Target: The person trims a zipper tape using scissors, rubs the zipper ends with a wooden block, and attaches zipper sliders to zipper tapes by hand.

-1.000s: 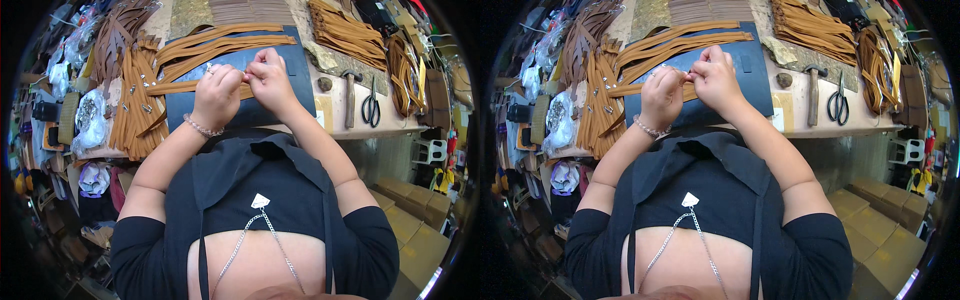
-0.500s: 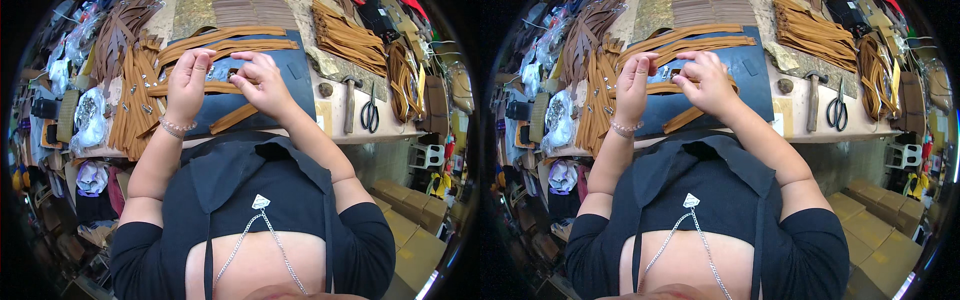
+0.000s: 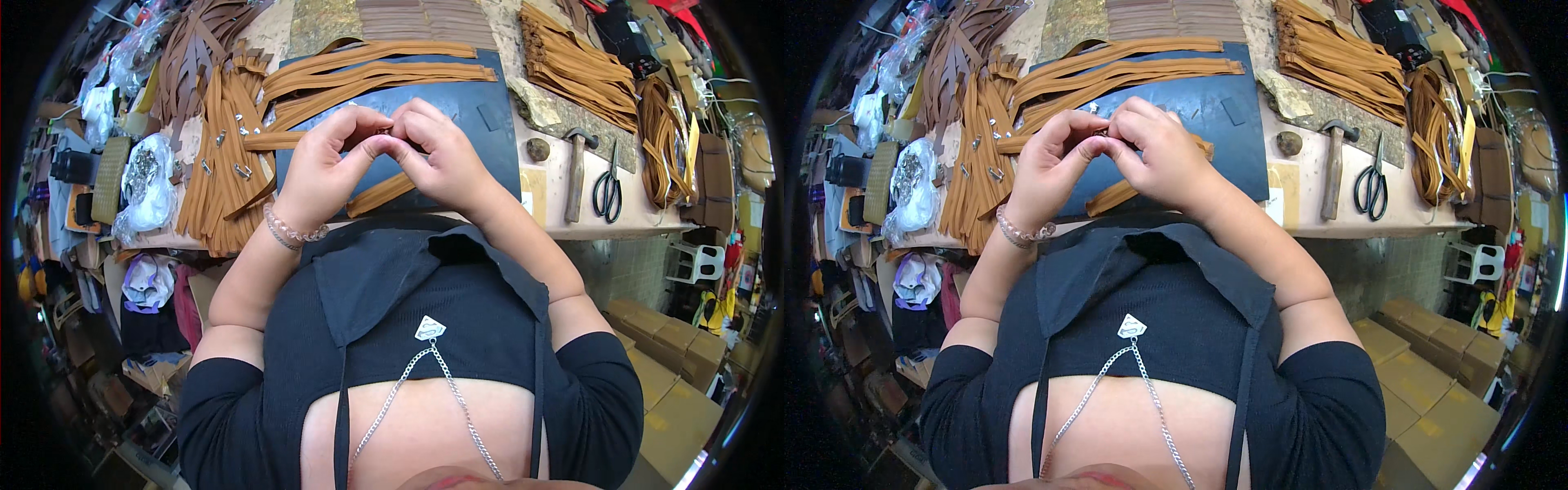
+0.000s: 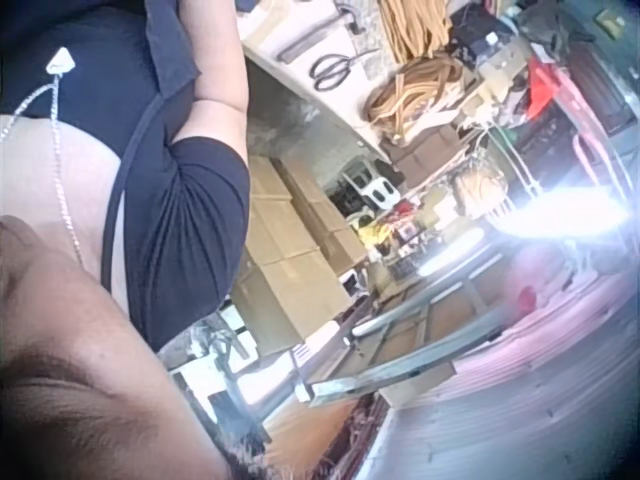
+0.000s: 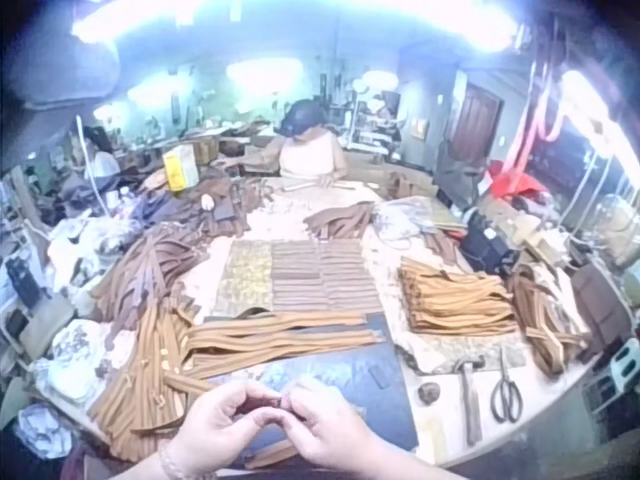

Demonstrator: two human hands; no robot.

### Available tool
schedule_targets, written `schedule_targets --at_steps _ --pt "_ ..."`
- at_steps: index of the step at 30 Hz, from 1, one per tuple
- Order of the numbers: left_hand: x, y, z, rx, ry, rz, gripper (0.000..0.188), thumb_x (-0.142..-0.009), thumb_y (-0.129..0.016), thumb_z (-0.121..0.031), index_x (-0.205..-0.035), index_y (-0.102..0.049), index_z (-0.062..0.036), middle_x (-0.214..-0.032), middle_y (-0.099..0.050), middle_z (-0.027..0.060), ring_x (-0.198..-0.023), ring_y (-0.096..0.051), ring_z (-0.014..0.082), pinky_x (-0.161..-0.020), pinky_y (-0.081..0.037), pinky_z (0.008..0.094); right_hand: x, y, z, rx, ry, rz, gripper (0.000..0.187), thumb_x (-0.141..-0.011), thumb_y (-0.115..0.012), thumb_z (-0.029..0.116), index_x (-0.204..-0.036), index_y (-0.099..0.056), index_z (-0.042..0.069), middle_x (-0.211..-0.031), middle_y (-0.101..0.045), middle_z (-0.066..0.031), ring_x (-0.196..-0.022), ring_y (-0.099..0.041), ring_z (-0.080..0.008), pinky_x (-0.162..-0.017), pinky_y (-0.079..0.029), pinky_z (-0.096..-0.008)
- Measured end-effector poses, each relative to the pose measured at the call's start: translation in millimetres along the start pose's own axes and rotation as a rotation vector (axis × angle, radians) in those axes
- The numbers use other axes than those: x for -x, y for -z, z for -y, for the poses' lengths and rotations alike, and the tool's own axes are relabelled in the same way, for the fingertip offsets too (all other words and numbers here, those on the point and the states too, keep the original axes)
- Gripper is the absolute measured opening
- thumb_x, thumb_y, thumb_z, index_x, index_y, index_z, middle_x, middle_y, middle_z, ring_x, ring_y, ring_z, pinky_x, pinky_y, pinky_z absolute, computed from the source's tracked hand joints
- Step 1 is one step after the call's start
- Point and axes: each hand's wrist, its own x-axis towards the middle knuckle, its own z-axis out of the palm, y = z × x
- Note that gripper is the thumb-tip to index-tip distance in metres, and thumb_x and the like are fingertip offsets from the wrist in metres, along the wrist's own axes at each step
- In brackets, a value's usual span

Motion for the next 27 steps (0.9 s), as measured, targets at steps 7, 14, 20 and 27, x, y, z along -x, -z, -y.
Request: schedule_targets --at_steps 7,14,20,27 --pt "8.3 -6.4 0.1 -0.173 -0.077 -0.082 0.009 -0.089 -0.062 0.006 -0.094 -0.065 -0.0006 -0.089 -0.067 0.0055 -0.081 -0.063 0.0150 -0.076 -0.051 0.0285 5.8 -7.1 4.0 0.138 0.062 -0.035 0.007 -0.086 -0.065 0.010 -0.084 -0.060 0.005 -0.095 -0.060 -0.0089 -0.092 -0.058 -0.0319 -0.078 -0.042 -0.0427" --pt "-10.9 -18.2 22.2 -0.755 -0.654 -0.236 0.019 -0.079 -0.062 0.012 -0.090 -0.063 -0.0041 -0.083 -0.067 0.0090 -0.076 -0.063 0.0291 -0.070 -0.050 0.0373 -2.0 -22.1 -26.1 0.123 -0.073 -0.233 0.008 -0.079 -0.069 0.007 -0.073 -0.065 0.005 -0.099 -0.060 -0.0084 -0.094 -0.057 -0.0320 -0.082 -0.045 -0.0441" --pt "-27.1 -13.0 52.3 -0.538 -0.363 -0.283 0.018 -0.080 -0.059 0.010 -0.091 -0.062 -0.0042 -0.081 -0.063 0.0108 -0.075 -0.061 0.0313 -0.069 -0.050 0.0392 -0.4 -37.9 -24.2 0.385 -0.066 -0.271 0.008 -0.078 -0.072 0.014 -0.072 -0.069 0.008 -0.104 -0.058 -0.0043 -0.104 -0.049 -0.0311 -0.086 -0.040 -0.0466" --pt "-27.9 -11.8 45.4 -0.622 -0.422 -0.264 0.012 -0.086 -0.060 0.009 -0.093 -0.061 -0.0010 -0.082 -0.064 0.0101 -0.077 -0.063 0.0236 -0.072 -0.051 0.0318 -1.2 -42.9 -29.4 0.331 -0.096 -0.265 0.013 -0.078 -0.072 0.015 -0.069 -0.069 0.007 -0.107 -0.056 -0.0047 -0.108 -0.047 -0.0320 -0.084 -0.038 -0.0476"
